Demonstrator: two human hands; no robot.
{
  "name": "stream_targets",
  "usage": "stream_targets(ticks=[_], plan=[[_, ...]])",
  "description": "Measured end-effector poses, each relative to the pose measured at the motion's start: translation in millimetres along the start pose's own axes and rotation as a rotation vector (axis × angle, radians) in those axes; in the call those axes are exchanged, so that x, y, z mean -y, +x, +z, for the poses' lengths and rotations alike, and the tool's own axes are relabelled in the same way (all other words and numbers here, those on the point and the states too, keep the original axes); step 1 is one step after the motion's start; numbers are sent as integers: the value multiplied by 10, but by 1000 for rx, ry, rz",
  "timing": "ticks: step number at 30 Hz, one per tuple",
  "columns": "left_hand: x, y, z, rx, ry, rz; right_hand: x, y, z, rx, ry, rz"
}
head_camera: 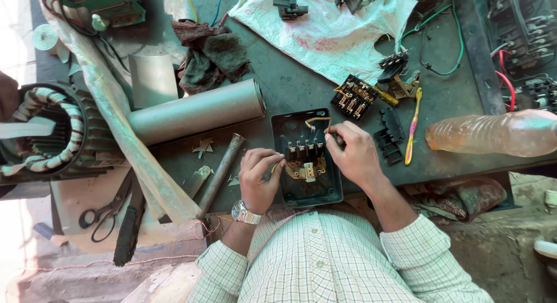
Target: The person cleans a small electrical component with a cloth, then uses a screwdriver to adjust internal parts and wires. They handle a terminal block and connect wires while working at a cluttered workbench with various tools and parts.
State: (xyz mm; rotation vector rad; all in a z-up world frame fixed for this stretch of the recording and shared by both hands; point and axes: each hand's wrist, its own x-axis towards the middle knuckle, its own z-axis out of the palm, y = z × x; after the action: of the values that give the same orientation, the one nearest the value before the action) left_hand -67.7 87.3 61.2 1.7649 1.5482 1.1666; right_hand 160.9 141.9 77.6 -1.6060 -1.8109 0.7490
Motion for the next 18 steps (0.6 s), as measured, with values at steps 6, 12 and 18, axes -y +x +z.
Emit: stream_targets(ticks=[6, 12, 18], plan=[[55, 73, -120, 39, 167, 166, -54, 81, 11, 58, -24, 23], [72, 167, -87, -26, 154, 47, -235, 127, 42, 78, -58, -83], [61, 173, 22, -49, 176, -138, -327, 163, 86, 128, -206, -12]])
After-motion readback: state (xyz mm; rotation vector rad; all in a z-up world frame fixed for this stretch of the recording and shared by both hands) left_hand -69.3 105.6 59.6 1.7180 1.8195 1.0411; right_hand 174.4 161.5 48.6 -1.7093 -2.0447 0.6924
